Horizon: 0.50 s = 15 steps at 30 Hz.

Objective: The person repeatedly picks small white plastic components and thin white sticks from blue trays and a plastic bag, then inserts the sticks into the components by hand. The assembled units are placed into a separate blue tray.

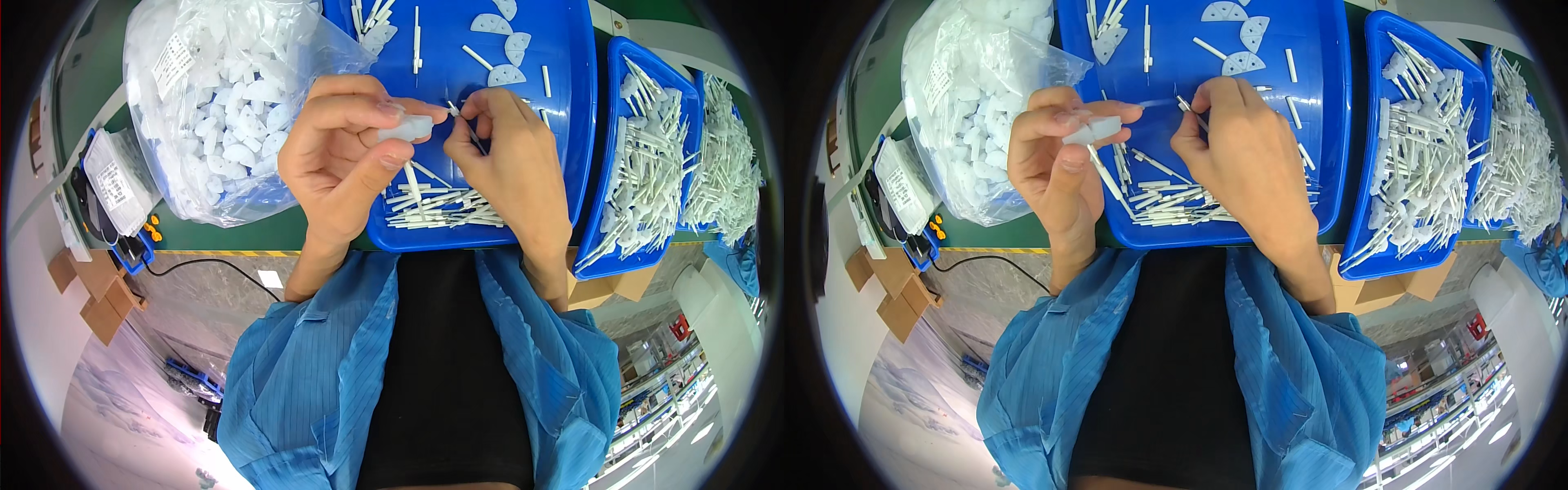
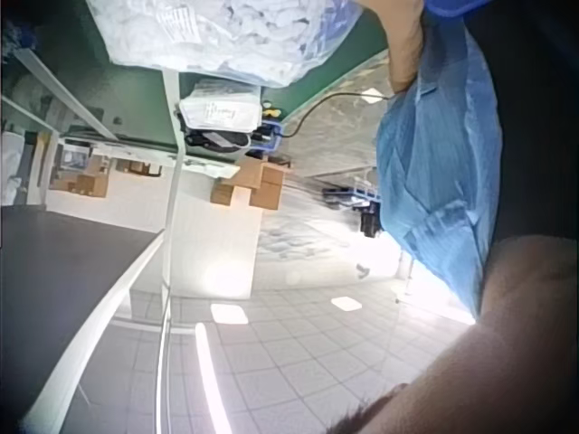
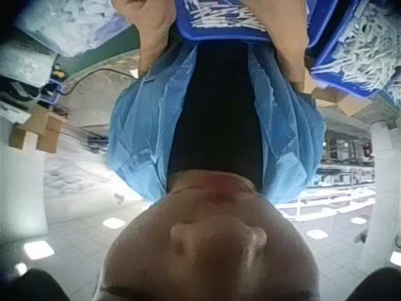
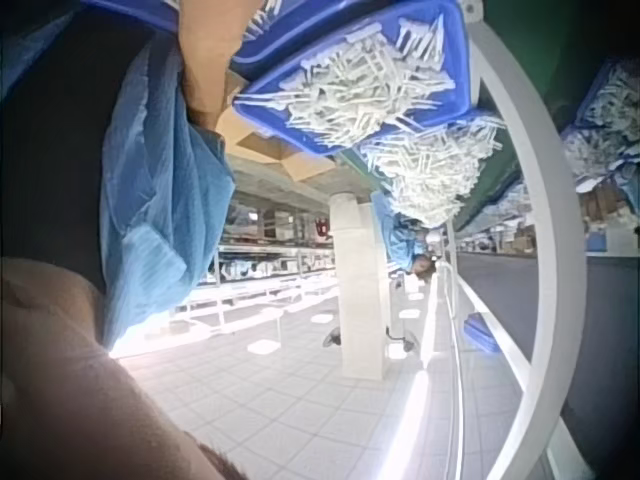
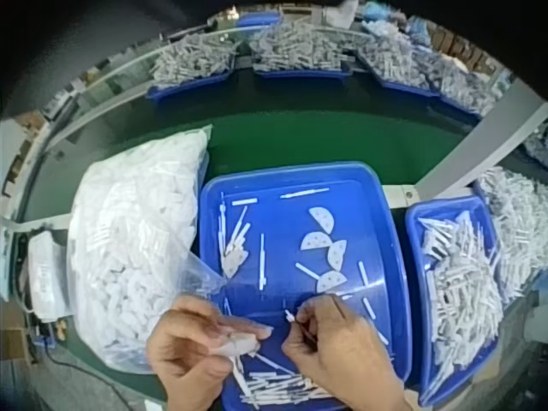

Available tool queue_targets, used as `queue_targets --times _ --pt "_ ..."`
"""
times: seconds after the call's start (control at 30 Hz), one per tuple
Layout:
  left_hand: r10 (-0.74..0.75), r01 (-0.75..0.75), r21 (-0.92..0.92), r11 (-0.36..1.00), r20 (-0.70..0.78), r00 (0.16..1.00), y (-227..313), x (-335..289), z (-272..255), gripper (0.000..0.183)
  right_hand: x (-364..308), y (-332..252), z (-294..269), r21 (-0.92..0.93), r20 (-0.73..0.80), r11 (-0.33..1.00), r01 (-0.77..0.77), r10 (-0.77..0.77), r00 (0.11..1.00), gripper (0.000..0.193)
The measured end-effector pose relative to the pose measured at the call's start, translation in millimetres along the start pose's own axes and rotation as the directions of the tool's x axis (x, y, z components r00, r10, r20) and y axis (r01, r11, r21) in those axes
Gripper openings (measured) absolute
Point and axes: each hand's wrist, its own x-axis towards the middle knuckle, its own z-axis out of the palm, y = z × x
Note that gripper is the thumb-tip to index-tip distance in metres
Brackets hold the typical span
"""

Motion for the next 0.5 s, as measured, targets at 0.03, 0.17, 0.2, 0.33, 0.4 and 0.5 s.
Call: queue_targets --times 0.03,0.17,0.2,0.33,0.4,0.5 --pt "-0.024 0.026 0.064 0.998 -0.022 0.999 1 1 2 0.019 0 -1 -3 0.089 0.011 0.996 -0.013 0.012 1.000 0.013" --pt "-0.106 0.122 0.161 0.979 -0.106 0.989 3 3 4 0.025 -1 -16 -24 0.314 0.152 0.924 -0.218 0.178 0.972 0.015" --pt "-0.124 0.142 0.147 0.979 -0.124 0.984 4 2 4 0.026 -2 -18 -27 0.331 0.213 0.893 -0.305 0.245 0.946 0.015" --pt "-0.204 0.195 -0.069 0.978 -0.167 0.964 2 5 6 0.022 -8 -25 -28 0.390 0.227 0.879 -0.274 0.197 0.954 0.015" --pt "-0.251 0.229 -0.129 0.965 -0.202 0.946 5 3 8 0.022 -9 -32 -34 0.499 0.307 0.825 -0.267 0.120 0.944 0.014" --pt "-0.157 0.175 0.096 0.980 -0.173 0.972 -3 0 0 0.026 -13 -31 -23 0.522 0.140 0.853 0.012 -0.100 0.985 0.013"
